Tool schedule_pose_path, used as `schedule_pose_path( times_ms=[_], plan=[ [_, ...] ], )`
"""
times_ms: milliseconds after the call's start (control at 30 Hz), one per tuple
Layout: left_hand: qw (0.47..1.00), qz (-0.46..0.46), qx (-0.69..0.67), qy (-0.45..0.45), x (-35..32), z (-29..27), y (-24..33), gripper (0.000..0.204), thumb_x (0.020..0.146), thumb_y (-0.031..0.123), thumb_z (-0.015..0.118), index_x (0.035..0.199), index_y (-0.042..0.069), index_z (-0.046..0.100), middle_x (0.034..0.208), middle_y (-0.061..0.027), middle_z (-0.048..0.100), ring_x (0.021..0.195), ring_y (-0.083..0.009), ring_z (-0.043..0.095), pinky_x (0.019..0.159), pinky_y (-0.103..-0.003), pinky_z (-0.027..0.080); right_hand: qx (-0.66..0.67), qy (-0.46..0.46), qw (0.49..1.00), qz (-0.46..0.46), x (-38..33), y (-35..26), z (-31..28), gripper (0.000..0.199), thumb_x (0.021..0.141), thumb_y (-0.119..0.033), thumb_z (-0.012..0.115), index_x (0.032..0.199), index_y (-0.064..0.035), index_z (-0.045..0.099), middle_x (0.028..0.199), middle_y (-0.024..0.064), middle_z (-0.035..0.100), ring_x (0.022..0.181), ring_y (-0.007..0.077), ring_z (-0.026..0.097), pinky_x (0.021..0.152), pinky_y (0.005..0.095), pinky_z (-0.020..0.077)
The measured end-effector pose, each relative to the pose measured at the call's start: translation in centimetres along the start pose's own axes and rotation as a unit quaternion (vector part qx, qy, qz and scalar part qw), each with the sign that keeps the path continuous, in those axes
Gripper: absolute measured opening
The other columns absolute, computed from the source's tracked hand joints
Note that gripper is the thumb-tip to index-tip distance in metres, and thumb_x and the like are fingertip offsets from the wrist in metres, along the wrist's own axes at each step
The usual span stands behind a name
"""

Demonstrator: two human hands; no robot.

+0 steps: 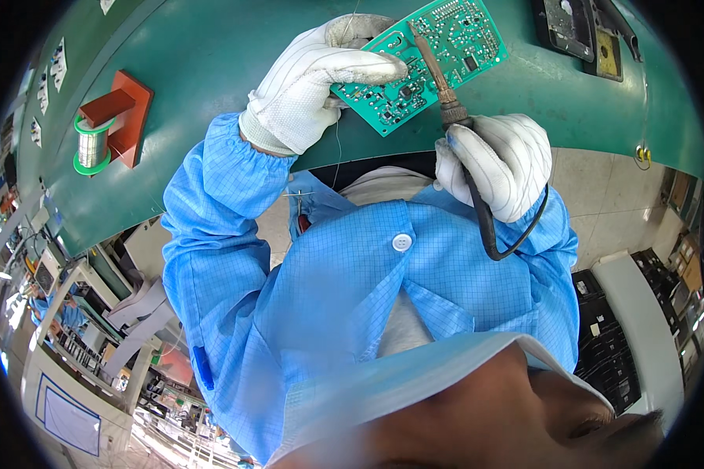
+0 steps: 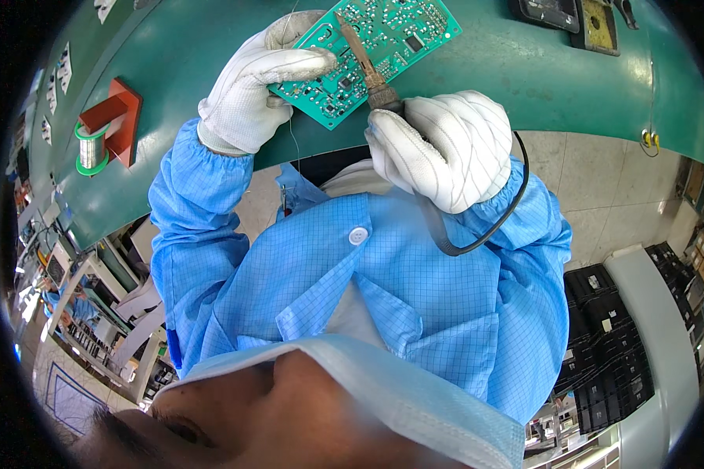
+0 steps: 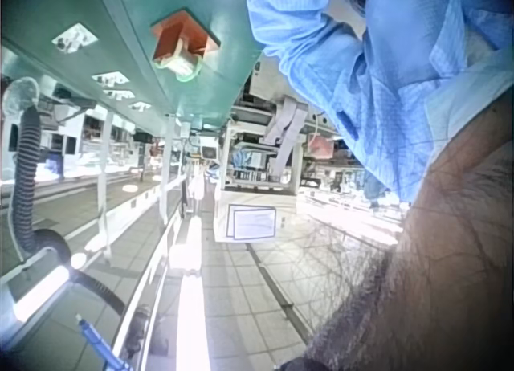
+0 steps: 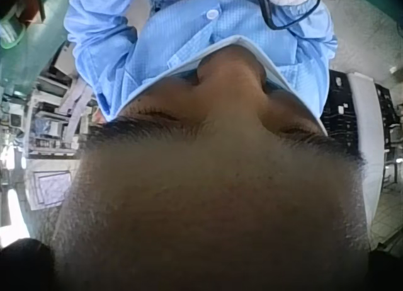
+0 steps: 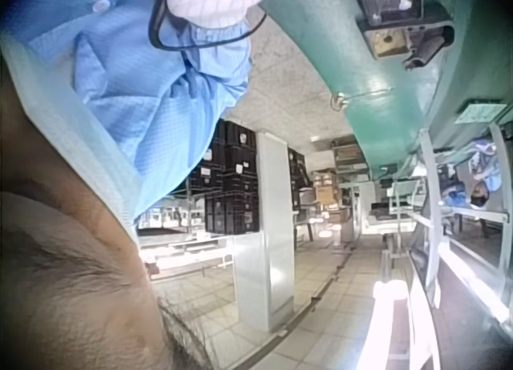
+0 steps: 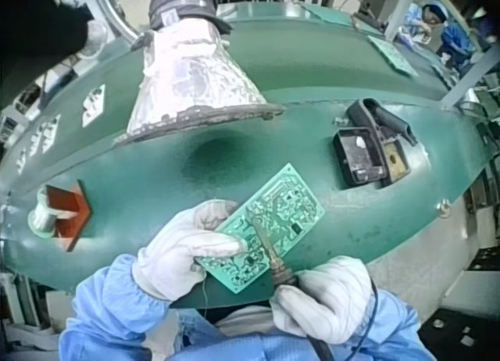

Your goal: Soldering electronic components onto a printed circuit board.

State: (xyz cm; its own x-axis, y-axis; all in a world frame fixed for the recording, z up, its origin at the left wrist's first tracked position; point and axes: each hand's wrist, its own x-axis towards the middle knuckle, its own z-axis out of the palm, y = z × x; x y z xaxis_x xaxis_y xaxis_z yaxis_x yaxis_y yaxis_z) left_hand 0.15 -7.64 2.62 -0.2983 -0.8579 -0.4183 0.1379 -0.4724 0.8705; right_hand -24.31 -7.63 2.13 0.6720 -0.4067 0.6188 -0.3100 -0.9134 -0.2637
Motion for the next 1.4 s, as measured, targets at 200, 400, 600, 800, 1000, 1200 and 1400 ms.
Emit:
schedule_pose_path(
  times_ms=[200, 400, 600, 800, 1000, 1200, 1400],
  plan=[
    [0.982, 0.166, 0.068, -0.053, 0.0, 0.3, 0.3, 0.035, 0.085, -0.008, 0.058, 0.12, -0.008, 0.054, 0.111, -0.0125, 0.064, 0.105, -0.0162, 0.061, 0.087, -0.027, 0.048, 0.018, 0.02, 0.999, 0.038, -0.4, -0.1, 0.2, 0.045, 0.065, -0.006, 0.08, 0.107, -0.0066, 0.062, 0.083, 0.0106, 0.065, 0.067, 0.0255, 0.064, 0.062, 0.0359, 0.0526],
    [0.719, 0.636, 0.267, -0.084, 4.9, -3.3, -5.0, 0.035, 0.075, -0.013, 0.06, 0.108, -0.004, 0.063, 0.115, -0.0208, 0.061, 0.106, -0.0299, 0.062, 0.09, -0.032, 0.049, 0.027, 0.015, 0.999, 0.042, -0.5, -0.1, -0.3, 0.044, 0.065, -0.006, 0.08, 0.104, -0.0062, 0.062, 0.083, 0.0113, 0.065, 0.067, 0.0262, 0.064, 0.062, 0.0371, 0.0529],
    [0.691, 0.662, 0.276, -0.092, 5.0, -3.7, -5.2, 0.038, 0.068, -0.015, 0.059, 0.103, -0.003, 0.066, 0.118, -0.0248, 0.058, 0.108, -0.0376, 0.06, 0.093, -0.037, 0.048, 0.094, -0.002, 0.994, 0.048, -0.5, 0.8, -0.6, 0.042, 0.066, -0.001, 0.076, 0.105, -0.0039, 0.061, 0.085, 0.0136, 0.065, 0.067, 0.0286, 0.064, 0.062, 0.038, 0.0527],
    [0.975, 0.13, 0.179, 0.004, -0.6, 0.0, 0.5, 0.037, 0.07, -0.013, 0.058, 0.106, -0.005, 0.064, 0.118, -0.023, 0.059, 0.11, -0.0335, 0.059, 0.095, -0.036, 0.046, 0.245, 0.091, 0.962, 0.077, -1.6, 1.8, 0.9, 0.036, 0.072, 0.01, 0.058, 0.107, 0.0011, 0.055, 0.086, 0.0196, 0.062, 0.064, 0.0259, 0.062, 0.057, 0.037, 0.0518],
    [0.875, 0.424, 0.214, -0.093, 2.1, -2.1, -3.0, 0.034, 0.08, -0.003, 0.062, 0.114, -0.009, 0.059, 0.116, -0.0175, 0.061, 0.108, -0.0228, 0.06, 0.092, -0.029, 0.045, 0.339, 0.141, 0.896, 0.251, -1.9, 1.8, 1.0, 0.029, 0.08, 0.01, 0.049, 0.106, -0.0003, 0.053, 0.086, 0.022, 0.061, 0.06, 0.0218, 0.061, 0.053, 0.0291, 0.0523],
    [0.998, 0.02, -0.004, 0.065, -0.9, 1.2, 1.9, 0.037, 0.081, 0.007, 0.069, 0.114, -0.007, 0.06, 0.105, -0.0147, 0.064, 0.099, -0.0182, 0.062, 0.088, -0.026, 0.046, 0.29, 0.335, 0.845, 0.301, -3.8, 3.9, 0.0, 0.018, 0.093, -0.008, 0.055, 0.11, -0.0082, 0.057, 0.083, 0.0214, 0.064, 0.061, 0.0224, 0.061, 0.049, 0.0281, 0.0485],
    [0.945, -0.005, 0.322, 0.052, -1.3, 0.8, 2.6, 0.042, 0.081, 0.01, 0.071, 0.119, -0.004, 0.059, 0.099, -0.0115, 0.065, 0.09, -0.0159, 0.062, 0.08, -0.028, 0.049, 0.232, 0.338, 0.808, 0.423, -0.5, 4.1, 1.8, 0.023, 0.097, -0.013, 0.056, 0.116, -0.0002, 0.058, 0.083, 0.0203, 0.069, 0.052, 0.0135, 0.057, 0.049, 0.0244, 0.0469]
  ],
)
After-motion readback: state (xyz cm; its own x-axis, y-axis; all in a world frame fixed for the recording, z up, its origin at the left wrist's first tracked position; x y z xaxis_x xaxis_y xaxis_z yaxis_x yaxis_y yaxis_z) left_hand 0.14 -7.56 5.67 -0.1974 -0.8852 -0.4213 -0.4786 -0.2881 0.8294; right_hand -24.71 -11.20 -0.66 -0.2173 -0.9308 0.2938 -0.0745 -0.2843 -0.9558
